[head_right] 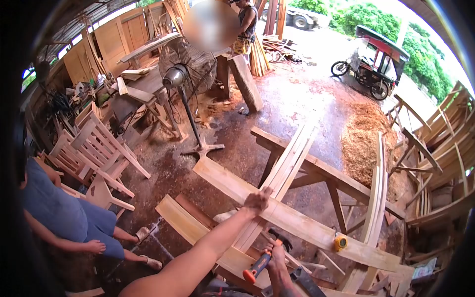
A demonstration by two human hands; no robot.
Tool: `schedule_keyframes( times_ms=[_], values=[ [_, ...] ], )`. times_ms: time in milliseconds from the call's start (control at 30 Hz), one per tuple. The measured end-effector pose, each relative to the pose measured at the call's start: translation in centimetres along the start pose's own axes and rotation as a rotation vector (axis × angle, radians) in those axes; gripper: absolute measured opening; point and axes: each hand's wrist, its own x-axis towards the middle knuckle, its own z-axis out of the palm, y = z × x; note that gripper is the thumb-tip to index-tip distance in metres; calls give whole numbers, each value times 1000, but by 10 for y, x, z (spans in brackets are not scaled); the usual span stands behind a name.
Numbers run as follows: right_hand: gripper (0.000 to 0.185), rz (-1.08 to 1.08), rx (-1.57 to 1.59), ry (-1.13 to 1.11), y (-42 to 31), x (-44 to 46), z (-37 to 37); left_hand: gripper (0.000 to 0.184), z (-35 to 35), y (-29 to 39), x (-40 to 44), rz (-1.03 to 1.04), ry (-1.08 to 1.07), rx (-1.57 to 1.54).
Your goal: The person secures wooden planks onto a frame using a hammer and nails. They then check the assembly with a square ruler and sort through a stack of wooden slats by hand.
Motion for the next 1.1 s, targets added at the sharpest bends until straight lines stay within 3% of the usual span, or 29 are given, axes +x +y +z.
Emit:
schedule_keyframes(
  times_ms=[33, 67, 100, 133, 167, 200, 233, 300, 433, 567, 633, 700, 733, 767, 833, 900, 933, 1033, 1100],
  values=[
    [22, -73, -32, 80, 0, -1, 4, 25, 11, -3, -9, 57, 131, -47],
    [22, -135, -83, 160, 0, 3, 9, 29, 52, -21, -9, 204, 359, -188],
    [25, -302, -422, 166, -22, 11, -6, 39, 35, 3, -3, 11, -45, 5],
    [28, -243, -444, 167, -31, 21, -27, 47, 60, -3, -6, 71, 76, 23],
    [26, -179, -218, 76, -28, 47, -45, 46, 71, -21, -9, 69, 27, -8],
    [25, -196, -284, 71, -22, 49, -28, 46, 67, -31, -2, 115, 159, 142],
    [22, -143, -144, 157, -7, 25, 2, 44, 50, -22, -4, 80, 197, 31],
    [19, -19, -114, 45, -28, 81, -58, 37, 27, -12, 0, -40, 40, -21],
    [18, 47, -79, 67, -30, 94, -74, 32, 12, -3, -7, -58, 26, -75],
    [21, -30, -243, 197, -31, 93, -66, 33, -15, 10, -11, -108, -64, -91],
    [21, -63, -333, 195, -31, 91, -50, 47, 26, -4, -4, -60, -85, -5],
    [21, -108, -442, 194, -24, 85, -28, 60, 80, -32, 5, 75, 80, -51],
    [21, -124, -491, 195, -18, 83, -16, 63, 57, -19, 9, -65, -93, -47],
    [21, -137, -535, 192, -13, 82, -8, 59, 60, -20, 8, -98, -56, -115],
    [21, -140, -600, 186, -5, 79, 3, 50, 4, -1, -1, -171, -177, -190],
    [22, -142, -640, 182, 0, 78, 10, 47, 11, -1, -3, -209, -77, -210],
    [22, -143, -654, 182, 2, 76, 12, 45, 16, -3, -8, -76, 23, -74],
    [22, -142, -683, 181, 5, 73, 17, 44, 13, -4, -4, -157, -87, -186],
    [22, -146, -697, 180, 5, 72, 18, 42, 33, -9, -1, -198, -44, -285]
  ],
)
